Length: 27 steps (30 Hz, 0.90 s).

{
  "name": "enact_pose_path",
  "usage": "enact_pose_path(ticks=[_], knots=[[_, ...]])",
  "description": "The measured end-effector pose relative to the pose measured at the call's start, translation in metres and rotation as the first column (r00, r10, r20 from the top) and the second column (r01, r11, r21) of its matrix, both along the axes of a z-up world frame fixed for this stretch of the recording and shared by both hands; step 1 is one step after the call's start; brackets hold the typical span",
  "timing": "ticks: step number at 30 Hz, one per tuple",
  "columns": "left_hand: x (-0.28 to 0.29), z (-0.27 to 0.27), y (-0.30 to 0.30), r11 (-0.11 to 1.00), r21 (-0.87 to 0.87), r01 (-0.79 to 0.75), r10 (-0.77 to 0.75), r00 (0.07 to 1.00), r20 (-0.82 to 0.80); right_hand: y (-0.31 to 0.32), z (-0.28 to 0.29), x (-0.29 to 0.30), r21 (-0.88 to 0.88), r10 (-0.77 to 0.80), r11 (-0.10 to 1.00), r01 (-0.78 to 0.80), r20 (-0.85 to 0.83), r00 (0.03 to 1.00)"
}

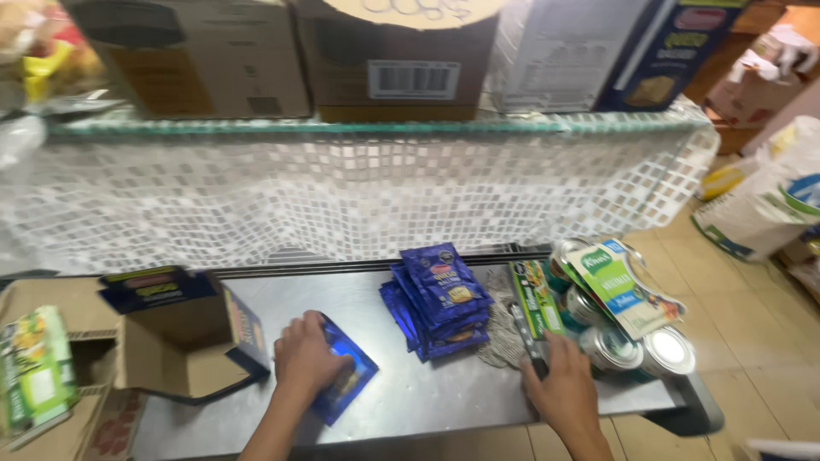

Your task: The person marks pricing information on several packets of grated cheese using a marker and places the marked packets into a small cardboard box.

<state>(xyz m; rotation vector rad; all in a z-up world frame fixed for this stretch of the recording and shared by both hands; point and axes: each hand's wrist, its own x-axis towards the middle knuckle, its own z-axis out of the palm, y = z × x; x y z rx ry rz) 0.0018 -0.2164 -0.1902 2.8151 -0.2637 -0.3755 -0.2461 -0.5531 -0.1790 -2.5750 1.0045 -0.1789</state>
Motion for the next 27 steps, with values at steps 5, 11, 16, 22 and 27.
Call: enact_pose_path(ticks=[5, 11, 16, 22, 27], knots=[[-0.006, 0.007, 0.016, 0.842, -0.493, 0.217, -0.318, 0.939, -0.13, 0.06, 0.037, 0.03, 0.087, 0.246, 0.95, -0.3, 0.385, 0.89], [-0.057, 0.125, 0.04, 0.448, -0.767, 0.461, -0.589, 0.797, 0.135, 0.178, 0.073, 0.107, 0.521, 0.519, 0.607, -0.6, 0.313, 0.796], [-0.015, 0.181, 0.13, 0.59, -0.756, 0.282, 0.006, 0.935, 0.354, 0.212, 0.088, 0.147, 0.49, 0.465, 0.544, -0.681, 0.5, 0.731], [0.103, 0.152, 0.215, 0.6, -0.794, -0.095, 0.109, 0.993, -0.036, 0.242, 0.127, 0.222, 0.507, 0.013, 0.435, -0.744, 0.823, 0.568], [0.138, 0.127, 0.202, 0.52, -0.853, -0.041, -0.24, 0.952, -0.191, 0.288, 0.165, 0.275, 0.379, 0.05, 0.317, -0.869, 0.909, 0.415]])
